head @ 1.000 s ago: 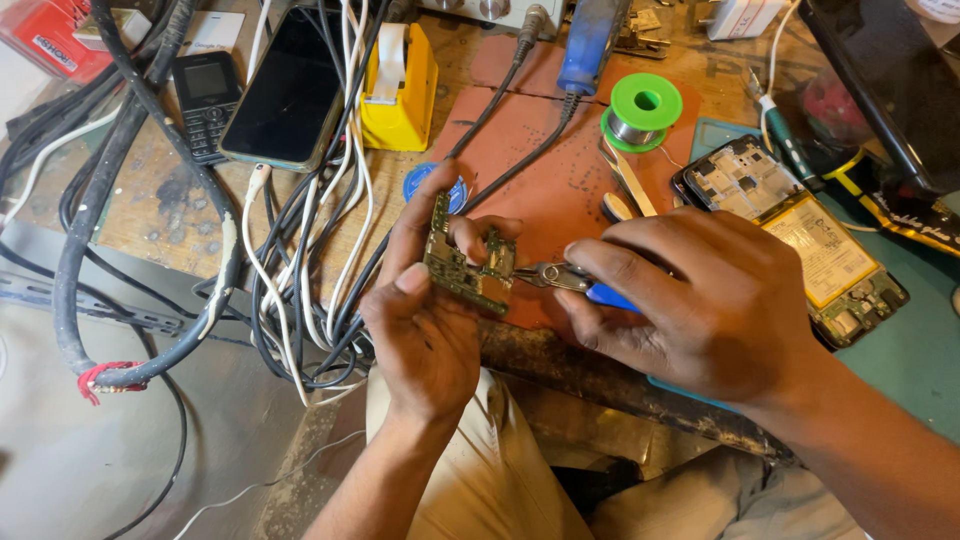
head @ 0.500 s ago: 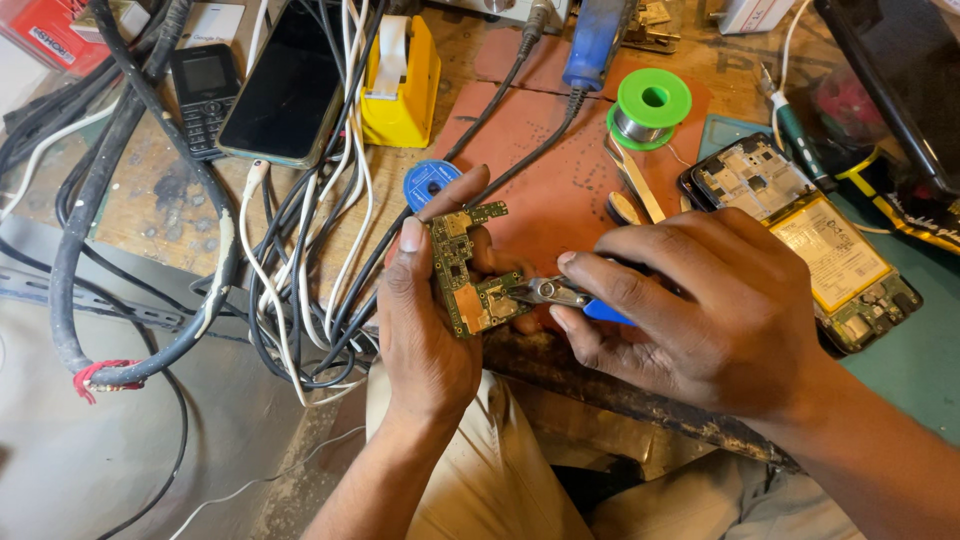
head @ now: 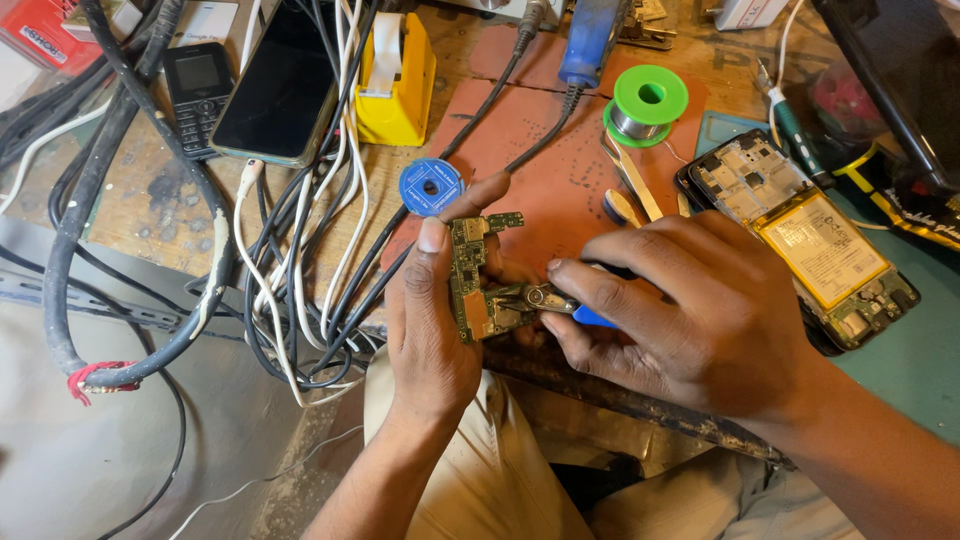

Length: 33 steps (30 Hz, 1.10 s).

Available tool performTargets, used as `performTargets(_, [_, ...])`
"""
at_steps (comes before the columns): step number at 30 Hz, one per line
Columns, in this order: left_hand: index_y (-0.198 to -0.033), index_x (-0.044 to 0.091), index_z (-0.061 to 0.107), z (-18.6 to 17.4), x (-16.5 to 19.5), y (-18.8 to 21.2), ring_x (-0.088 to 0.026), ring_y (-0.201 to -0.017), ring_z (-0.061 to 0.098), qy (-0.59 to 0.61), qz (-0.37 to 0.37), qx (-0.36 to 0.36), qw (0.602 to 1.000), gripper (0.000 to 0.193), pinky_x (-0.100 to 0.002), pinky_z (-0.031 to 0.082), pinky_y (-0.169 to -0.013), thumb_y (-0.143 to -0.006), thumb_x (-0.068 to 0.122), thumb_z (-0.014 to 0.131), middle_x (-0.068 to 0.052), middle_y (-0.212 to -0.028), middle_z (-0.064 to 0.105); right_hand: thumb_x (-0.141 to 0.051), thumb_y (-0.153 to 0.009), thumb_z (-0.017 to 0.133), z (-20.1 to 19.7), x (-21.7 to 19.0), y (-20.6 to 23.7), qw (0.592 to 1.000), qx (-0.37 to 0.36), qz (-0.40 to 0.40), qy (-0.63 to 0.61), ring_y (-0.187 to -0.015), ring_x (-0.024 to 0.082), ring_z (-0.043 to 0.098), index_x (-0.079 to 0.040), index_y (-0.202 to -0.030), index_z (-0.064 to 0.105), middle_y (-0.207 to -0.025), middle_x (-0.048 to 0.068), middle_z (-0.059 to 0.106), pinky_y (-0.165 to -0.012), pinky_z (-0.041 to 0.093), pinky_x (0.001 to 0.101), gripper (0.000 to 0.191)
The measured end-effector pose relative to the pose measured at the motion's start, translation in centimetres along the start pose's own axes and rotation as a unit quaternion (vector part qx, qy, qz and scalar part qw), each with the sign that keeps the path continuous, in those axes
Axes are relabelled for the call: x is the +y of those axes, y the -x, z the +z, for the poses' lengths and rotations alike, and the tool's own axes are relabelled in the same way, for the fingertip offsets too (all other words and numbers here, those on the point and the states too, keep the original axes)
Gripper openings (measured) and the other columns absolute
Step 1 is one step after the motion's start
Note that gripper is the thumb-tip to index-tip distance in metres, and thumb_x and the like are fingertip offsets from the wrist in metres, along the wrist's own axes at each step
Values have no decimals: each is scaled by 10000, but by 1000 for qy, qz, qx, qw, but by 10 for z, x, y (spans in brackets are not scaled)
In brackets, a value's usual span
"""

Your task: The person cleans a small circuit board with a toothbrush, then uses pliers to scrape and remove material from the board's surface. After cleaning again, they place the board into a disassembled phone chassis.

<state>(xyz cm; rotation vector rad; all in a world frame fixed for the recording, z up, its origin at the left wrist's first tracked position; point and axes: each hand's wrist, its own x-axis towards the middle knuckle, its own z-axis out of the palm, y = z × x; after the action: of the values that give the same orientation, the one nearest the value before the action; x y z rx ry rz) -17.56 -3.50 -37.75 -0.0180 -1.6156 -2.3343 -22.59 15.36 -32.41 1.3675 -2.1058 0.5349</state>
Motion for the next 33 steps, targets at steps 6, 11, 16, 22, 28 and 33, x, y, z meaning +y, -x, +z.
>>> performTargets(6, [-1430, -71, 594, -1, -3, -1, -129, -901, 613, -24, 10, -10, 1000, 627, -259, 486, -858, -1125, 428, 365, -85, -952, 662, -316, -824, 833, 0, 2, 2, 1000, -19, -7, -4, -798, 243, 666, -96, -1013, 726, -921, 33, 664, -674, 494, 377, 309])
performTargets(11, [-1370, -50, 632, -1, -3, -2, -137, -841, 633, -29, -16, 0, 999, 594, -267, 514, -763, -1112, 414, 367, -151, -1036, 698, -284, -837, 810, 3, 0, 3, 999, -9, -31, 29, -800, 255, 670, -88, -1001, 710, -926, 50, 656, -704, 527, 387, 275])
performTargets(16, [-1333, -42, 635, -1, -4, -2, -137, -870, 669, -36, -8, -3, 999, 577, -260, 560, -753, -1106, 418, 373, -141, -1136, 703, -288, -837, 814, 4, -1, 6, 998, -31, -28, 48, -773, 244, 671, -97, -1008, 715, -916, 45, 657, -678, 524, 389, 276])
performTargets(22, [-1405, -31, 645, -3, -1, 0, -163, -786, 621, -1, -51, 6, 999, 595, -279, 494, -686, -1122, 417, 374, -148, -936, 666, -291, -853, 827, 2, 0, 5, 1000, -21, -6, 19, -772, 235, 669, -99, -1020, 723, -904, 32, 655, -664, 508, 374, 274])
performTargets(28, [-1436, -44, 589, -1, -3, -1, -181, -931, 622, 46, 14, 55, 997, 640, -340, 546, -870, -1092, 449, 370, -140, -1085, 618, -273, -838, 828, 1, 0, 0, 1000, 13, 23, 14, -781, 234, 671, -88, -1012, 723, -913, 38, 684, -672, 515, 368, 274])
performTargets(33, [-1399, -34, 511, 1, -5, 1, -286, -1000, 688, 125, 18, 30, 992, 650, -440, 584, -902, -1041, 502, 426, -213, -1221, 607, -268, -845, 832, 4, 0, 2, 999, -1, 47, -2, -822, 230, 687, -88, -1045, 740, -949, 30, 704, -698, 520, 376, 284])
